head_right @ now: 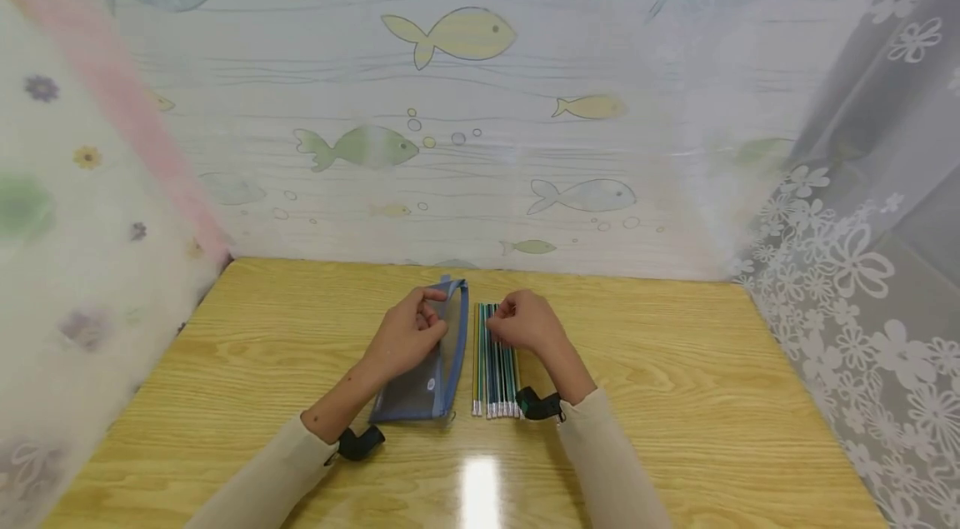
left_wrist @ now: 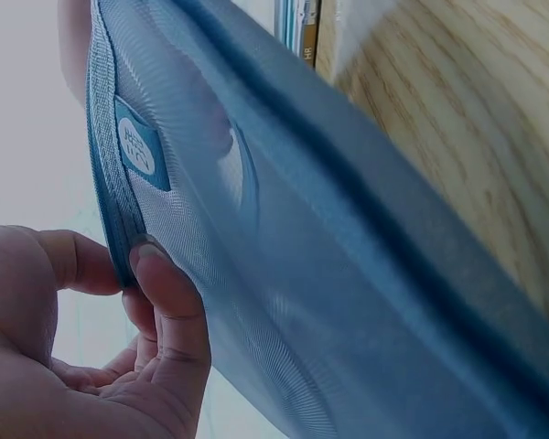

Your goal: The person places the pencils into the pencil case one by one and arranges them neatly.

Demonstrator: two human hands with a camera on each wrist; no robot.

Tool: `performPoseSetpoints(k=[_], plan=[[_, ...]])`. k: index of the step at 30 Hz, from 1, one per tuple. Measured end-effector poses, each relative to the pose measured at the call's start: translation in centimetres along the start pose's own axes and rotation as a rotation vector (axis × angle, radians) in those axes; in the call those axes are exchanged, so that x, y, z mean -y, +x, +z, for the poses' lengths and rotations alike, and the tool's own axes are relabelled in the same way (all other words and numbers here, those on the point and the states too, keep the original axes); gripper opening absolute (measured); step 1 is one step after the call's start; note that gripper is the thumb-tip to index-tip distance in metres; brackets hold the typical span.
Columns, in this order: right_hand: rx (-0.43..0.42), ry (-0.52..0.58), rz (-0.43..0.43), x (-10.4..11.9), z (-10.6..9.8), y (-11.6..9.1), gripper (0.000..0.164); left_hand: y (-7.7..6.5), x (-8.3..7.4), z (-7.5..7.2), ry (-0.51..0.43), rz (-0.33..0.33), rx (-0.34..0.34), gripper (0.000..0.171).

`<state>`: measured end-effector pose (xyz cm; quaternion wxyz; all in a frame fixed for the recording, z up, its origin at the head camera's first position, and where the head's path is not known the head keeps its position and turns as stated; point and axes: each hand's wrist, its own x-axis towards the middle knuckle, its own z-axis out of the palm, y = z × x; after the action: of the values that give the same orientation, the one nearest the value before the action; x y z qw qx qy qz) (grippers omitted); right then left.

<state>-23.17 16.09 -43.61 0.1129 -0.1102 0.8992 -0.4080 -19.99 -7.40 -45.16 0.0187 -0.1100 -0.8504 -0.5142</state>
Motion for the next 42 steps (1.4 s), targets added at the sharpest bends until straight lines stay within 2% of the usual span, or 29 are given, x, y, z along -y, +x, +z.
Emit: performPoseSetpoints(k=[8,11,17,22,28,33,36,42], plan=[[-0.067,-0.142,0.01,-1.1,-0.5,-0.8,0.013,0.1,0.1,-0.1,0.002,-0.001,0.001,0.044],[-0.066,-0.191,0.018,-1.4,-0.6,-0.9,0.014,0.0,0.1,-0.2,-0.005,-0.004,0.006,0.044],[-0.069,-0.223,0.04,-2.1,-0.3,-0.9,0.015,0.0,0.2,-0.2,-0.007,-0.009,0.009,0.043],[-0.06,-0.224,0.082,-2.4,-0.1,-0.8,0.022,0.0,0.2,-0.2,-0.014,-0.003,0.012,0.043],[-0.074,-0.235,0.091,-2.8,0.0,-0.7,0.029,0.0,0.0,-0.3,-0.013,-0.007,0.016,0.043],[-0.091,-0.26,0.103,-2.9,0.1,-0.7,0.049,0.0,0.0,-0.2,-0.002,-0.005,0.009,0.042],[-0.102,-0.298,0.146,-2.7,0.1,-0.7,0.056,0.0,0.1,-0.2,-0.001,-0.005,0.006,0.042],[-0.12,-0.376,0.214,-2.5,0.1,-0.8,0.048,0.0,0.0,-0.2,-0.01,0.002,0.003,0.042]])
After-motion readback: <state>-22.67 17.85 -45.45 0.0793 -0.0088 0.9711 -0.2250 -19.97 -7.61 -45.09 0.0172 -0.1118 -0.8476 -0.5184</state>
